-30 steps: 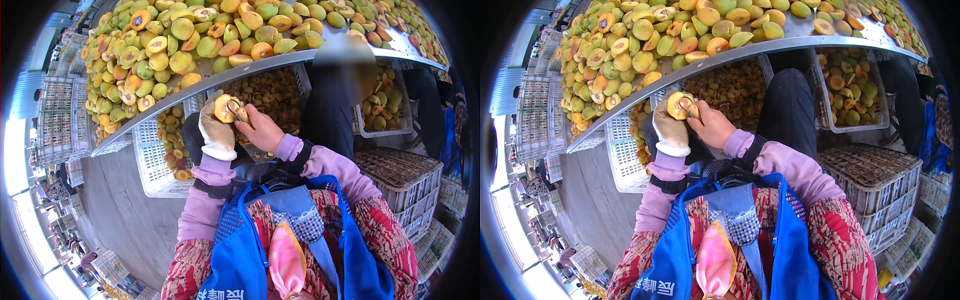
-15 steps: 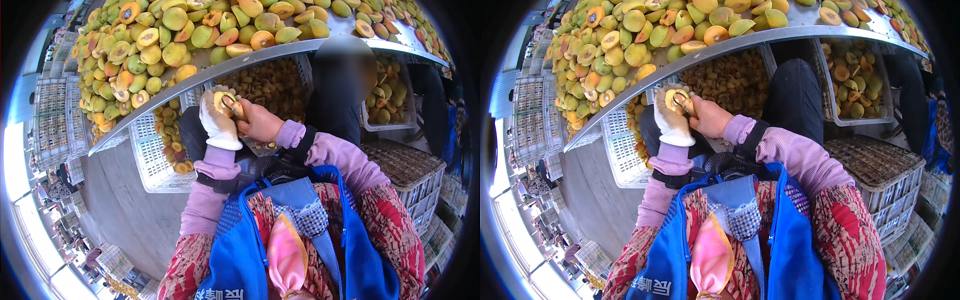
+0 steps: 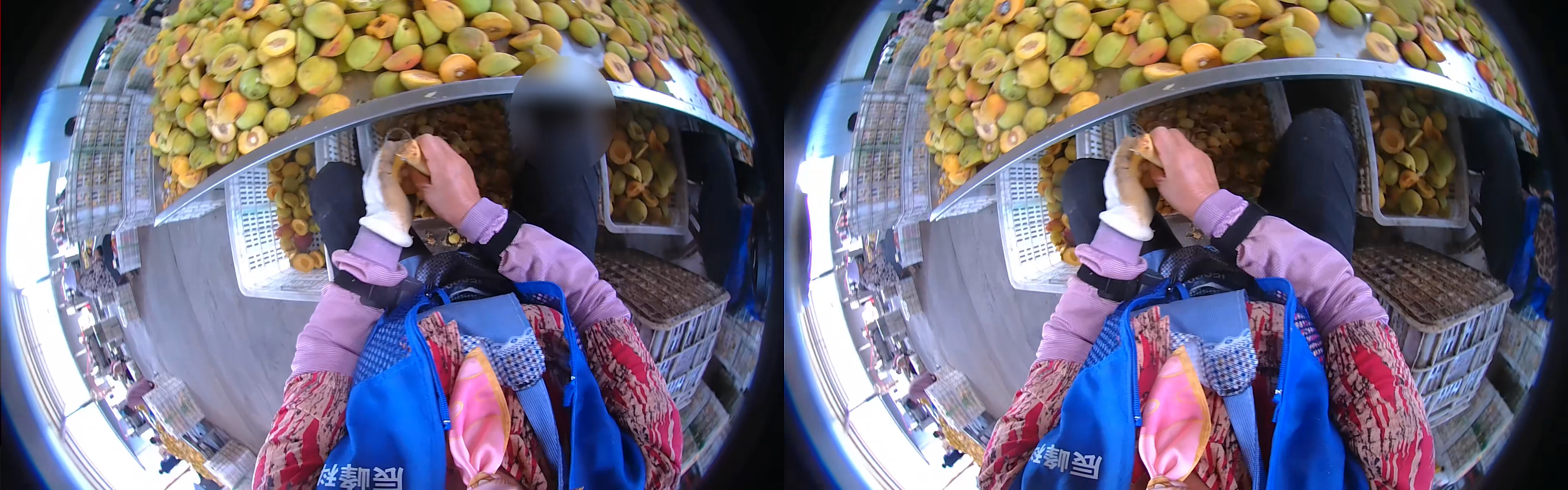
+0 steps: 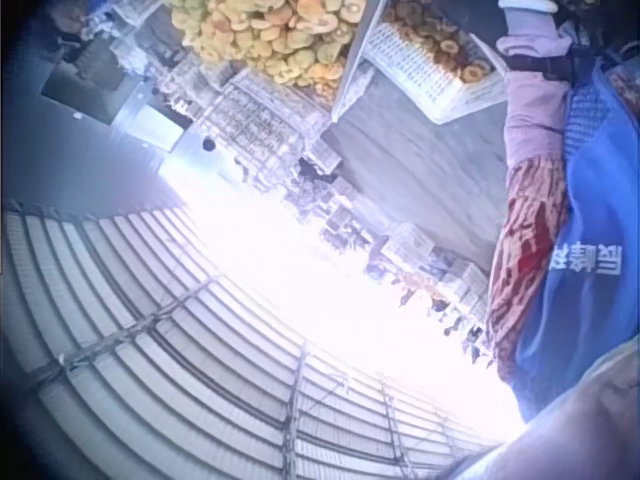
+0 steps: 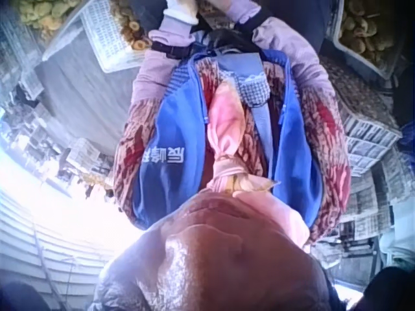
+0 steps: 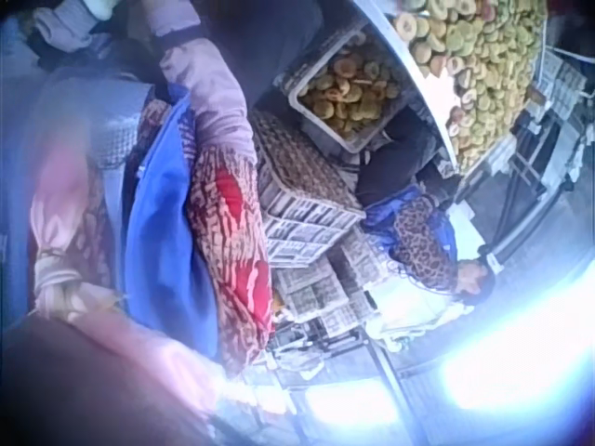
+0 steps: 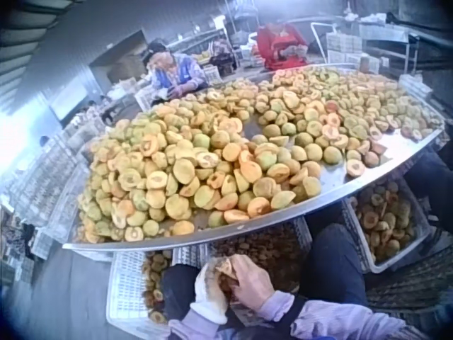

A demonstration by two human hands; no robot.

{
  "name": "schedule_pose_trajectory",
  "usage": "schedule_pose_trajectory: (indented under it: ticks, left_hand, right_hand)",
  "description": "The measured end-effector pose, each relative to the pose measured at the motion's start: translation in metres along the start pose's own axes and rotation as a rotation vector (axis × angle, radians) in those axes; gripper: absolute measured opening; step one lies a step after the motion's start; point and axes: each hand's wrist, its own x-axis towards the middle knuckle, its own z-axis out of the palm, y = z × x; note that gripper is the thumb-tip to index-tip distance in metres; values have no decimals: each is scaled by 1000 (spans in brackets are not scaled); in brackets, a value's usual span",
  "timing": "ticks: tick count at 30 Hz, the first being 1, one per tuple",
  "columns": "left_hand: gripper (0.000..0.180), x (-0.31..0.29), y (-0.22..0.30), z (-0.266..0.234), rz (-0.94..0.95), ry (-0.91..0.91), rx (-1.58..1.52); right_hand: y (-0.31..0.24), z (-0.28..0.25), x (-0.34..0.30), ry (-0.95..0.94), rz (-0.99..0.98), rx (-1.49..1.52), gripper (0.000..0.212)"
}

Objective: Coring and sorting halved peaches in an agricultural processing facility.

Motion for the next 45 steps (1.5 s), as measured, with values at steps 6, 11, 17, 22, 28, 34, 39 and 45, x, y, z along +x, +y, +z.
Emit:
schedule_pose_trajectory:
  ticks: [6,11,17,22,28,34,39,45]
  left_hand:
    - [30,-8,8,8,44,11,38]
    - [33,1,26,9,-41,65,-433]
    - [38,-3,30,9,-113,-38,-573]
    - [36,-6,29,17,-95,11,-501]
    - [35,-3,23,17,11,44,-337]
    - [36,-6,24,15,171,46,-92]
    - [35,-5,28,11,-55,-24,-396]
    - [33,-9,24,13,167,70,-94]
  right_hand:
    - [0,-2,-1,-85,88,134,27]
    - [-16,-13,-16,-539,381,451,34]
    - [-14,-15,-23,-378,279,129,35]
    - [-12,-2,-19,-357,307,107,37]
    - [-13,-3,-14,-344,322,111,35]
    - [-9,-13,-6,-620,541,358,31]
    - [-5,-15,-7,-558,305,134,39]
    - [1,-6,-13,-498,331,372,36]
